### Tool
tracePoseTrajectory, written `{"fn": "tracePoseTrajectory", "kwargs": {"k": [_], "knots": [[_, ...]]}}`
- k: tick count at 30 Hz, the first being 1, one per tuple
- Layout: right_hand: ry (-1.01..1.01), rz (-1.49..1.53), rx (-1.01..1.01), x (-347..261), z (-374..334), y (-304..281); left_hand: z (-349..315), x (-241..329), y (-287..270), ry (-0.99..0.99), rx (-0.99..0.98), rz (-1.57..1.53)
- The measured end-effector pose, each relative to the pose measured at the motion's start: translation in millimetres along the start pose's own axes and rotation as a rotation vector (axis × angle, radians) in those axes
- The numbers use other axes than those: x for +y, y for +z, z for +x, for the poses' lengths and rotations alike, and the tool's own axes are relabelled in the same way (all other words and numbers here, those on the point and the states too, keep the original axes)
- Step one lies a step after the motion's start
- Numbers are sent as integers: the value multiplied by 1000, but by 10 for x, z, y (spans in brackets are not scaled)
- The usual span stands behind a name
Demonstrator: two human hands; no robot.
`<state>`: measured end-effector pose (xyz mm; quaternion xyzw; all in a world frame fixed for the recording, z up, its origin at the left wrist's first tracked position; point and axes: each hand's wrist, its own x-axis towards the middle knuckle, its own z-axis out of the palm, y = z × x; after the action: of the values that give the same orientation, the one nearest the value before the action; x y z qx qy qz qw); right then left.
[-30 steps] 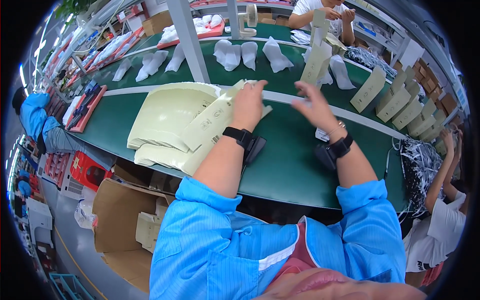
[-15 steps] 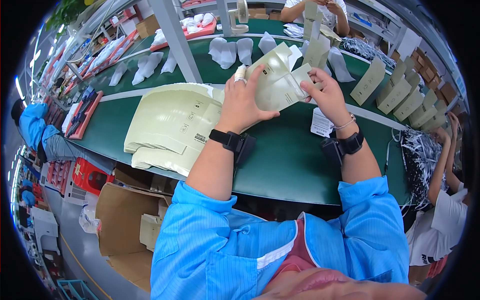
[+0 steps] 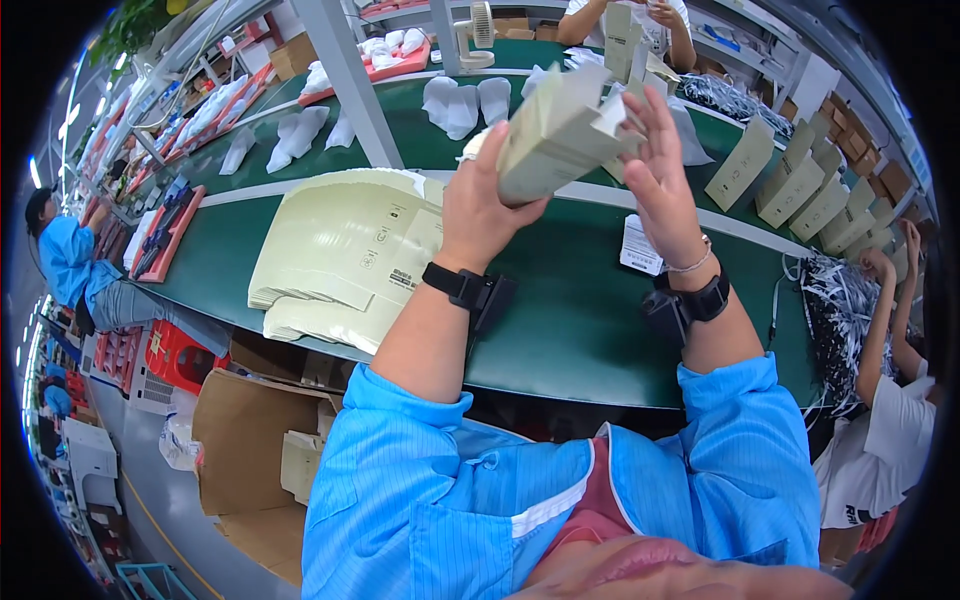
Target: The person folds a cardboard box by hand, inserts a paper manual, and places the assembled box onto the table, repeating the process for several more boxes.
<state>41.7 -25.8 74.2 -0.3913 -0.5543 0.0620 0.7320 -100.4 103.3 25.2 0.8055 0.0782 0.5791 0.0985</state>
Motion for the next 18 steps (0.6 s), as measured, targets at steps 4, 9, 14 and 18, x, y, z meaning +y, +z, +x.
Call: {"fn": "tracePoseTrajectory", "kwargs": {"k": [4, 9, 14, 18], "knots": [[229, 594, -52, 43, -182, 69, -52, 51, 62, 131, 42, -32], [223, 214, -193, 25, -234, 139, -110, 69, 56, 216, -8, -34], [288, 553, -221, -85, -144, 152, -111, 128, 21, 118, -92, -60], [330, 471, -255, -74, -152, 111, -102, 154, 17, 168, -79, -125]]}}
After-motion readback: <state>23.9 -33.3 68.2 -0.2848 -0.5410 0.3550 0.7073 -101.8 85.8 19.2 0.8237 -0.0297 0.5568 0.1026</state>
